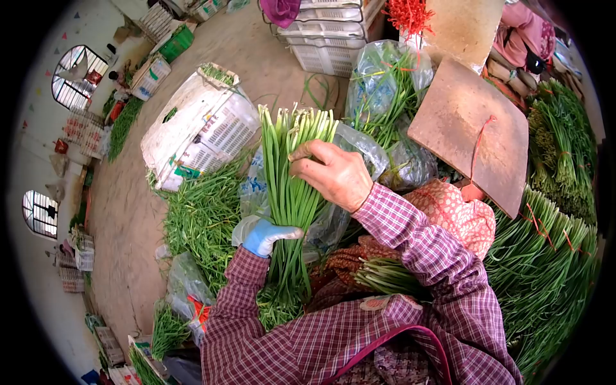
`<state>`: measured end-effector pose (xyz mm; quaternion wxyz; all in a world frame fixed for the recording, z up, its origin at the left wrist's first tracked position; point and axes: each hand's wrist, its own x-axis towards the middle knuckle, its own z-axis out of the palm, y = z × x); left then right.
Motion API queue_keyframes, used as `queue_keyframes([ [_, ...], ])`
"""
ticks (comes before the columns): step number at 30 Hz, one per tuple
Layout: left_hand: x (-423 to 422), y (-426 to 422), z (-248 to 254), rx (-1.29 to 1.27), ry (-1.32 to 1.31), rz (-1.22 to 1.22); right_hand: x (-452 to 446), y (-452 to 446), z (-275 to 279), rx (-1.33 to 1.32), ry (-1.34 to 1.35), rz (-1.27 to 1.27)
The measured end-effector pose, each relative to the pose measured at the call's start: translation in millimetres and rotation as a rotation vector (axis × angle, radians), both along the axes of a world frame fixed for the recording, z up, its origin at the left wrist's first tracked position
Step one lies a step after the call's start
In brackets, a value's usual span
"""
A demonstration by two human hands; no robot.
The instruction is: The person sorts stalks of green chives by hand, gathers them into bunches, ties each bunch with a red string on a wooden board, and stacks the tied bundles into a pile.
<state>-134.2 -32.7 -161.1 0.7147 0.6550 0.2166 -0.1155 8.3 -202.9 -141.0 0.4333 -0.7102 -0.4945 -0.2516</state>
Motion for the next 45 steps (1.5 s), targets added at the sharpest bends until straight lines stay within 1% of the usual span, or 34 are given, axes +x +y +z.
queue_keyframes([
  [1,0,0,0,-0.002,-0.001,-0.002,3,-1,-1,0.061,0.066,0.055],
  [2,1,1,1,0.032,0.030,-0.003,9,-4,-1,0.190,0.076,0.106],
  [3,1,2,1,0.065,0.062,-0.005,10,-10,6,0.187,0.075,0.104],
  [5,2,7,-7,0.061,0.057,-0.003,11,-26,23,0.469,0.839,0.295],
  [7,2,13,-15,0.058,0.055,0.001,33,-45,36,0.698,0.886,0.276],
  [9,1,18,-21,0.047,0.019,-0.015,48,-69,49,0.813,0.883,0.163],
  [11,-1,25,-29,0.067,-0.006,-0.030,59,-93,49,0.734,0.848,0.072],
  [12,-1,27,-32,0.089,-0.030,-0.049,66,-104,43,0.510,0.786,0.082],
  [13,0,27,-33,0.087,-0.029,-0.049,67,-101,35,0.509,0.786,0.080],
  [15,5,25,-33,0.158,-0.154,-0.120,66,-97,19,-0.113,0.106,-0.190],
  [16,7,24,-32,0.156,-0.152,-0.125,53,-89,23,-0.204,0.138,-0.291],
  [17,9,22,-30,0.151,-0.157,-0.133,40,-83,31,-0.197,0.252,-0.209],
  [19,10,20,-30,0.146,-0.157,-0.141,29,-66,31,-0.142,0.157,-0.169],
  [22,13,20,-29,0.158,-0.098,-0.150,23,-49,31,-0.259,0.024,-0.163],
  [24,14,17,-28,0.155,-0.166,-0.165,26,-43,20,-0.215,-0.042,-0.158],
  [26,14,26,-34,0.166,-0.144,-0.193,30,-43,14,-0.204,-0.073,-0.161],
  [28,11,35,-36,0.175,-0.117,-0.221,41,-54,8,-0.219,-0.107,-0.279],
  [29,8,40,-36,0.218,-0.120,-0.222,49,-65,12,-0.115,-0.165,-0.359],
  [32,-2,54,-34,0.281,-0.153,-0.217,85,-110,-2,-0.225,0.009,-0.639],
  [33,-5,57,-33,0.299,-0.185,-0.216,98,-125,-11,-0.313,0.051,-0.772],
  [34,-7,59,-33,0.286,-0.207,-0.212,107,-136,-18,-0.437,0.033,-0.868],
  [35,-7,62,-32,0.286,-0.209,-0.211,111,-144,-28,-0.689,0.175,-0.951],
  [37,-8,63,-28,0.314,-0.179,-0.282,107,-132,-22,-0.951,0.468,-0.909],
  [39,-6,57,-25,0.328,-0.170,-0.293,89,-109,-11,-0.659,0.433,-0.676],
  [41,-4,52,-29,0.357,-0.214,-0.262,82,-82,-8,-0.362,0.402,-0.359],
  [43,0,53,-33,0.390,-0.199,-0.309,67,-54,7,-0.220,0.477,-0.167],
  [45,4,50,-32,0.422,-0.187,-0.349,61,-37,12,-0.228,0.598,-0.069],
])
